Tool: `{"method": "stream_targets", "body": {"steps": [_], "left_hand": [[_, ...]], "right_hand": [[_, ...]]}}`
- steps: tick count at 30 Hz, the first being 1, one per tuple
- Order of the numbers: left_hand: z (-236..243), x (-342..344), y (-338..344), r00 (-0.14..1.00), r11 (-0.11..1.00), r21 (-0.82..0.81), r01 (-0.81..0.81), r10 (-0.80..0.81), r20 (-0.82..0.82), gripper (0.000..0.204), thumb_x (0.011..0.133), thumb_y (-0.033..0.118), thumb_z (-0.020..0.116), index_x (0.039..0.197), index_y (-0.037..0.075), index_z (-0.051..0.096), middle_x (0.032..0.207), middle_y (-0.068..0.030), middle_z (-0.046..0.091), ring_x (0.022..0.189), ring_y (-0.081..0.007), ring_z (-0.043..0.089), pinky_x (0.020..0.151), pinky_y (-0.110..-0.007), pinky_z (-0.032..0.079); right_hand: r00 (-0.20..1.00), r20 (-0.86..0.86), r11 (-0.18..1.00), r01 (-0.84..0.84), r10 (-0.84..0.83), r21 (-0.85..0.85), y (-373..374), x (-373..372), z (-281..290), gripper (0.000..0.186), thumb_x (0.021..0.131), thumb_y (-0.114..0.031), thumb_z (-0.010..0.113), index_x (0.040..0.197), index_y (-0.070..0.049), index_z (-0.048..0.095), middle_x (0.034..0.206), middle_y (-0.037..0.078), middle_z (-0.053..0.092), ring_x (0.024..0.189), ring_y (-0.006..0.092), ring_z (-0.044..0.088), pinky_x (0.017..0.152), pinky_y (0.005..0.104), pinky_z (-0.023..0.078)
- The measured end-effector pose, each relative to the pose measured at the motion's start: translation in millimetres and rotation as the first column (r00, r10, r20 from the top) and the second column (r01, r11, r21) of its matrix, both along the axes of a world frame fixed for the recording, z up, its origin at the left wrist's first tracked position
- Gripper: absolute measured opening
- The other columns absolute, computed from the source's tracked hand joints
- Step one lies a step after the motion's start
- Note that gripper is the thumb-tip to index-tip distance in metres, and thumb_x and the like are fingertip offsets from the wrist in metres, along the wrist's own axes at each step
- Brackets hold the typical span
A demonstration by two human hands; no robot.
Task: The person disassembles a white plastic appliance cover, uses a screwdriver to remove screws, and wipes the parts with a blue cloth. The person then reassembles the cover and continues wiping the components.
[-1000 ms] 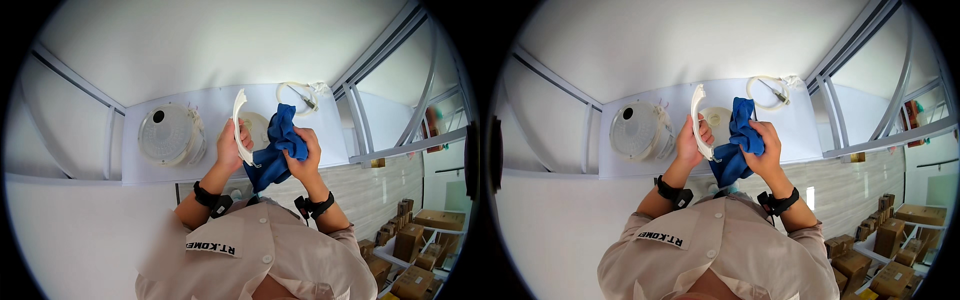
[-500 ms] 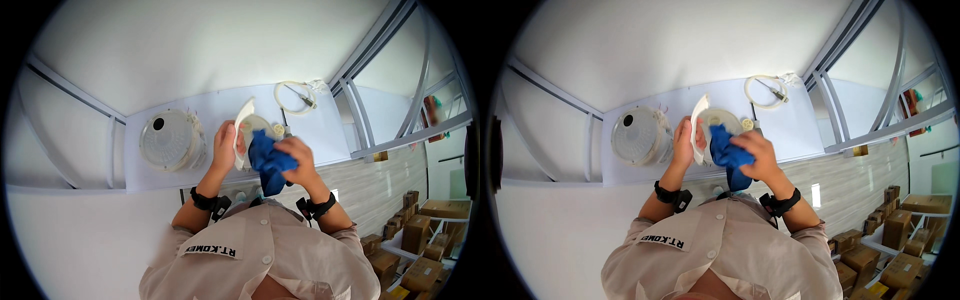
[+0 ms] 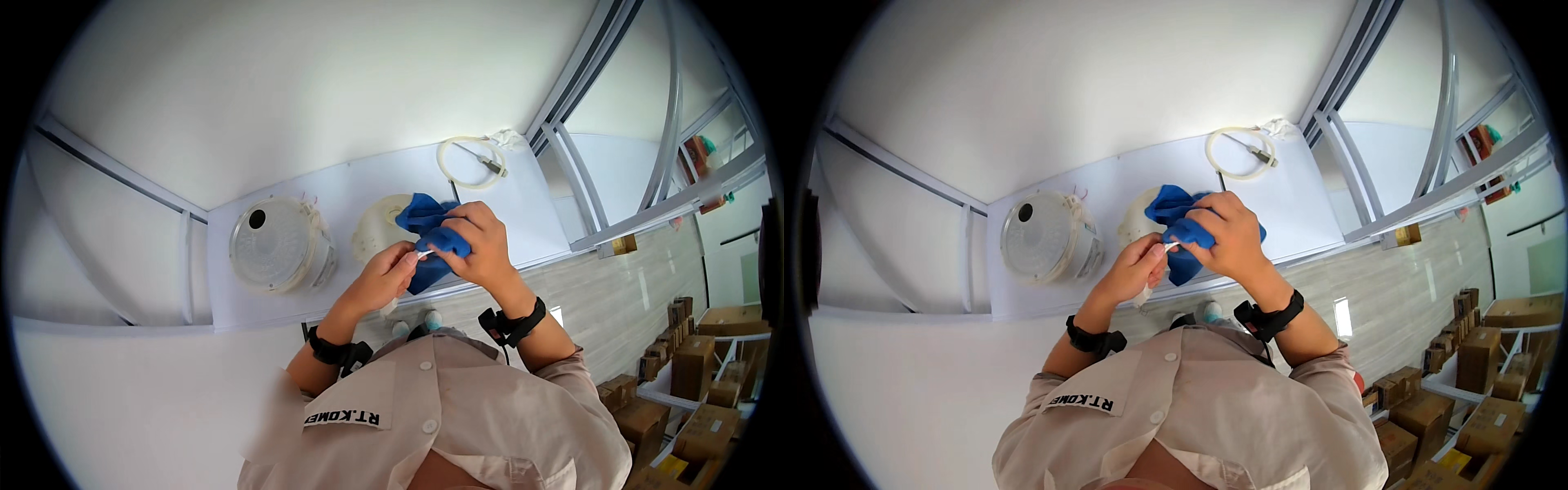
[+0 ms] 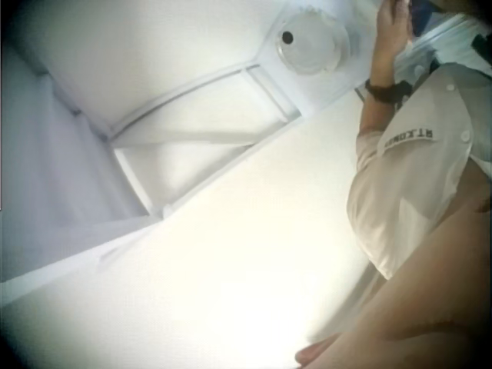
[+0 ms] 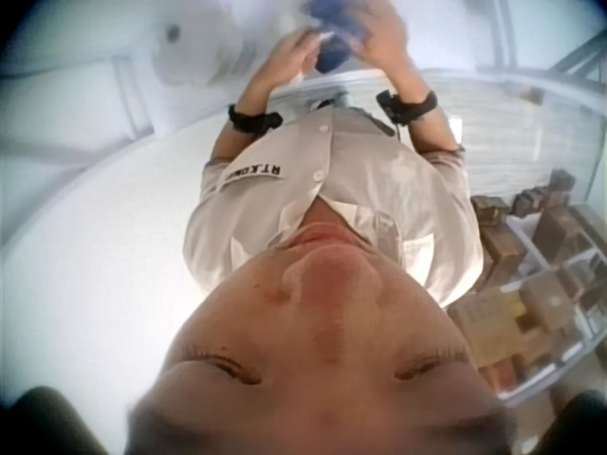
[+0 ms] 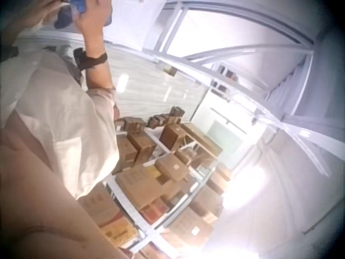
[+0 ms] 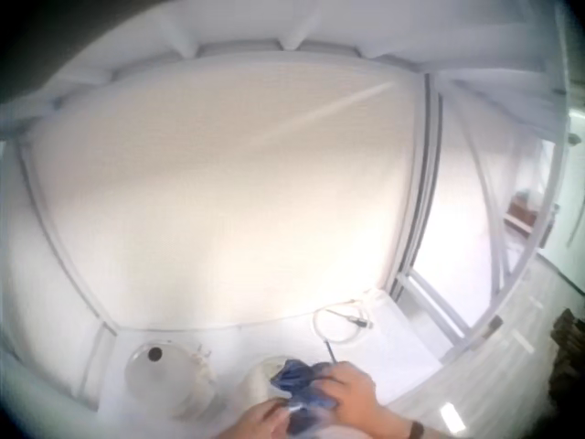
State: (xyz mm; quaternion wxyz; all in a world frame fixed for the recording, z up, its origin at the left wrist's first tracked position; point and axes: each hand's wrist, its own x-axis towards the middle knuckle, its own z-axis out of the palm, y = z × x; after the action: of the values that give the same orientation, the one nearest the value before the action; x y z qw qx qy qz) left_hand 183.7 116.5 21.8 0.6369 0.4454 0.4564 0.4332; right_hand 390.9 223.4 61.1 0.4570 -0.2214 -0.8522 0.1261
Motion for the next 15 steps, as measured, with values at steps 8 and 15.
{"method": "stream_targets", "body": {"steps": [8,15], "left_hand": [[11.6,0.2,-14.7,0.846,0.945,0.314,-0.087,0.237,-0.477,0.036,0.102,0.028,0.070,0.122,-0.001,0.067,0.086,-0.0114,0.068,0.071,-0.0192,0.063,0.067,-0.034,0.051],[24.7,-20.2,-27.9,0.770,0.912,0.364,-0.187,0.366,-0.523,0.035,0.094,0.026,0.079,0.117,0.003,0.068,0.097,-0.0163,0.075,0.081,-0.0256,0.072,0.073,-0.036,0.055]], "right_hand": [[0.996,0.071,0.911,-0.023,0.057,-0.411,2.7,9.8,13.3,0.026,0.088,-0.024,0.082,0.101,-0.003,0.074,0.100,0.016,0.071,0.088,0.0361,0.069,0.076,0.0410,0.054],[0.878,-0.449,0.916,-0.033,-0.164,-0.399,-5.9,22.0,-35.7,0.040,0.111,-0.029,0.054,0.124,0.008,0.062,0.123,0.018,0.066,0.113,0.0243,0.061,0.105,0.0372,0.044]]}}
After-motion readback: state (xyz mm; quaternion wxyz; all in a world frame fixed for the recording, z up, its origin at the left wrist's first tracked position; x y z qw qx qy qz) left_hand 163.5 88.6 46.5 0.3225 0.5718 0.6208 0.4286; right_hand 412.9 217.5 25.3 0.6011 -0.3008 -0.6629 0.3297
